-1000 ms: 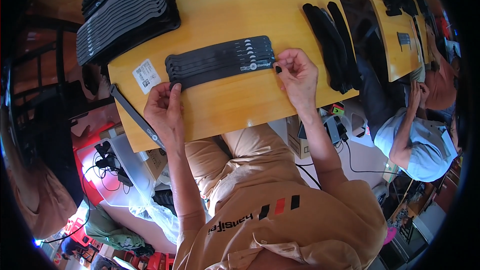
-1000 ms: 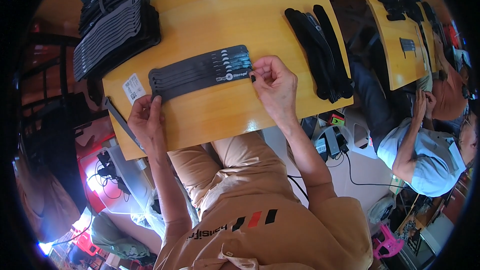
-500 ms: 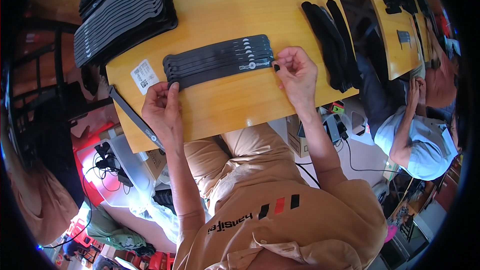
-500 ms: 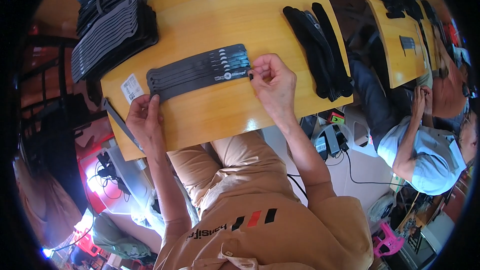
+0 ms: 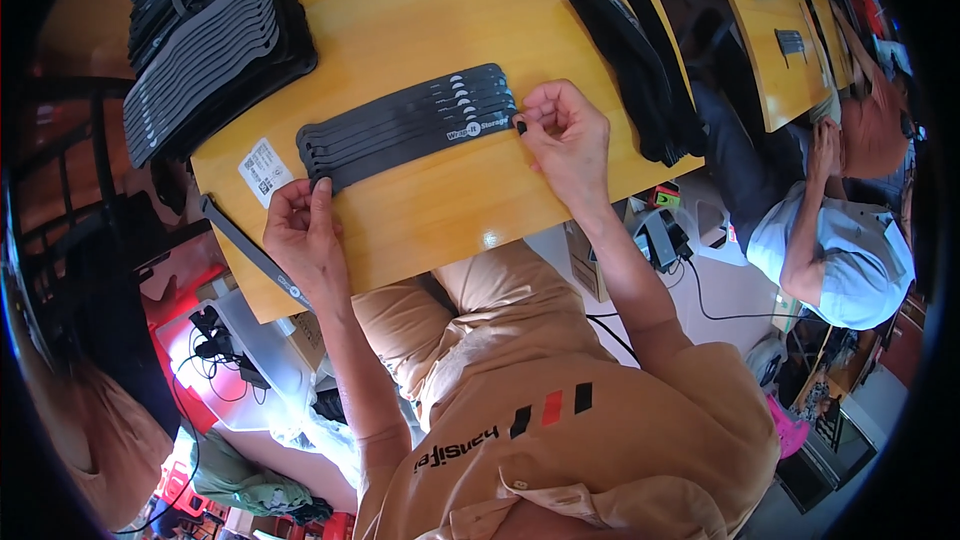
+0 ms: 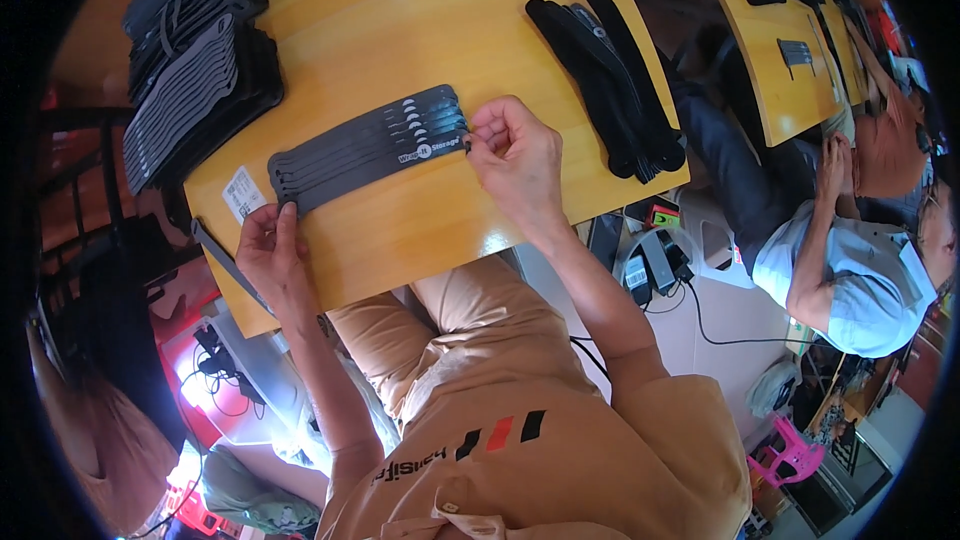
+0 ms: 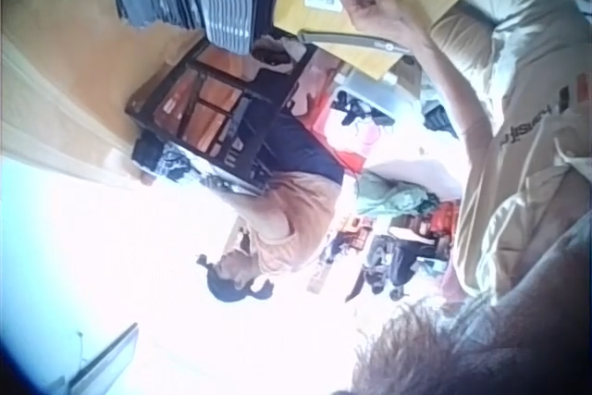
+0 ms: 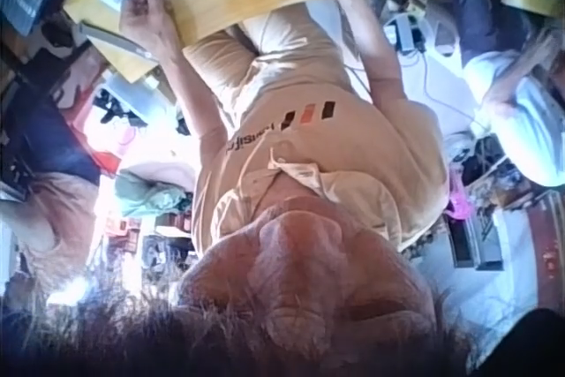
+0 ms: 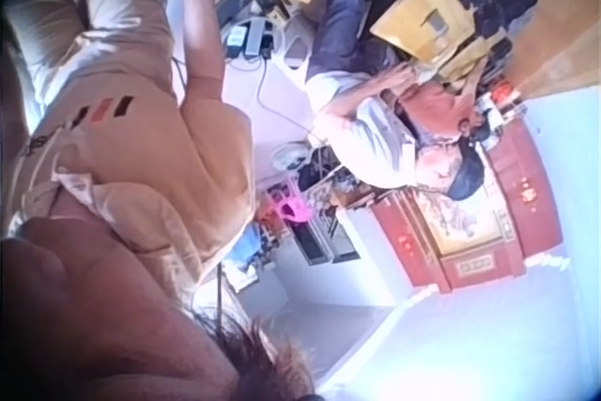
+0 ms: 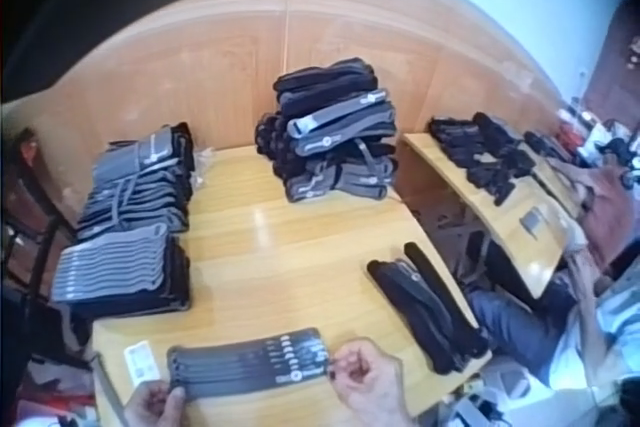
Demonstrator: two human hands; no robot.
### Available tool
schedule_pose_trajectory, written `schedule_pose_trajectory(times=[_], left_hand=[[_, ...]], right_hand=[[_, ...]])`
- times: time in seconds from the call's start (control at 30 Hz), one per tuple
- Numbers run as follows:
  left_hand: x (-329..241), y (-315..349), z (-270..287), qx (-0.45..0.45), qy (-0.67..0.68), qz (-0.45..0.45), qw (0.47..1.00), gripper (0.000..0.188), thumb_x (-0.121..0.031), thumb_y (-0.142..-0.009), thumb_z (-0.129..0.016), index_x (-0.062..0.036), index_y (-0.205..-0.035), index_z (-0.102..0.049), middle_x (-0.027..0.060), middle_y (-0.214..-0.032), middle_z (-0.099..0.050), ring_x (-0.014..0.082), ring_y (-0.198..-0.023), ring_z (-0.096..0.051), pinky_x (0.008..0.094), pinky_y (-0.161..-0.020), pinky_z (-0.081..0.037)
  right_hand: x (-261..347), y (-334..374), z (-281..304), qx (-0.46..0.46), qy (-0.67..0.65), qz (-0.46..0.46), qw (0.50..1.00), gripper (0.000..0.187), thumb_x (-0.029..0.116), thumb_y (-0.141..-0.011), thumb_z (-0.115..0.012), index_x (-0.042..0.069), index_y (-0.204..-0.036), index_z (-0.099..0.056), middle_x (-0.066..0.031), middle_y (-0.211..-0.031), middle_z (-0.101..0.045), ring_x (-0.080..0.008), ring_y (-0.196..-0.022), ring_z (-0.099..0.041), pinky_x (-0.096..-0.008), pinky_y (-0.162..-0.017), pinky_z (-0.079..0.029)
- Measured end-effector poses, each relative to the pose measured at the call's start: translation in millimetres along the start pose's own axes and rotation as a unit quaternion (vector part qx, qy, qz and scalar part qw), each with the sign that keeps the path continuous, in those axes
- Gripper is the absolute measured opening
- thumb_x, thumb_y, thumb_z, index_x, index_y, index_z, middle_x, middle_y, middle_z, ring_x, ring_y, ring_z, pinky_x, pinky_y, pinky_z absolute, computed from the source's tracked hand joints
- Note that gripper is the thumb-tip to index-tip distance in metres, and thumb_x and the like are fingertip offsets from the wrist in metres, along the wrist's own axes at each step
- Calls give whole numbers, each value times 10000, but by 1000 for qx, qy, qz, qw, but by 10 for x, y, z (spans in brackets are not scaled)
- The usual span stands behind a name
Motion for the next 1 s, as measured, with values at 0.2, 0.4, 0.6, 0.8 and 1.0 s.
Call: schedule_pose_trajectory(times=[0.2, 0.4, 0.6, 0.8, 1.0], left_hand=[[-36, -2, -22, 1, -11, -8, 1000, 100, -74, -825, -651, -14, -853, -576, -19, -701, -550, 13, -532, -431, 157, -443, -347], [-65, 3, -31, -4, -20, -8, 1000, 96, -73, -824, -649, -14, -845, -576, -20, -684, -544, 15, -534, -432, 156, -443, -342], [-91, 10, -37, -16, -46, -9, 999, 97, -73, -822, -650, -10, -843, -578, -18, -672, -539, 16, -534, -438, 156, -437, -335], [-99, 10, -62, -15, -40, -11, 999, 106, -80, -828, -646, -2, -838, -575, -14, -654, -533, 21, -513, -429, 160, -426, -324], [-100, 4, -48, -15, -46, -10, 999, 114, -80, -831, -642, 8, -829, -570, -14, -615, -516, 23, -480, -410, 166, -414, -308]], right_hand=[[-28, -7, 0, 22, 28, 23, 999, 152, -74, -755, -606, 22, -857, -548, 17, -696, -537, -13, -574, -481, -153, -399, -404], [-12, -14, 2, 1, 30, 14, 999, 133, -76, -698, -620, 2, -787, -560, -12, -620, -554, -55, -543, -509, -193, -517, -433], [-2, -16, 0, 0, 34, 15, 999, 131, -73, -693, -619, 2, -784, -562, -12, -614, -553, -57, -534, -501, -195, -516, -432], [-18, -13, 7, -6, 40, 14, 999, 128, -70, -690, -623, 4, -775, -563, -12, -614, -554, -56, -533, -502, -196, -515, -431], [20, -9, -4, 1, 45, 12, 999, 123, -70, -690, -623, 3, -765, -559, -16, -615, -557, -60, -535, -507, -200, -516, -433]])
Point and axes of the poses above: each hand's wrist, its own y-axis away from the middle knuckle, its own z-axis out of the back of the hand, x = y × z, the point moved 4 cm from there along -y, towards the middle knuckle
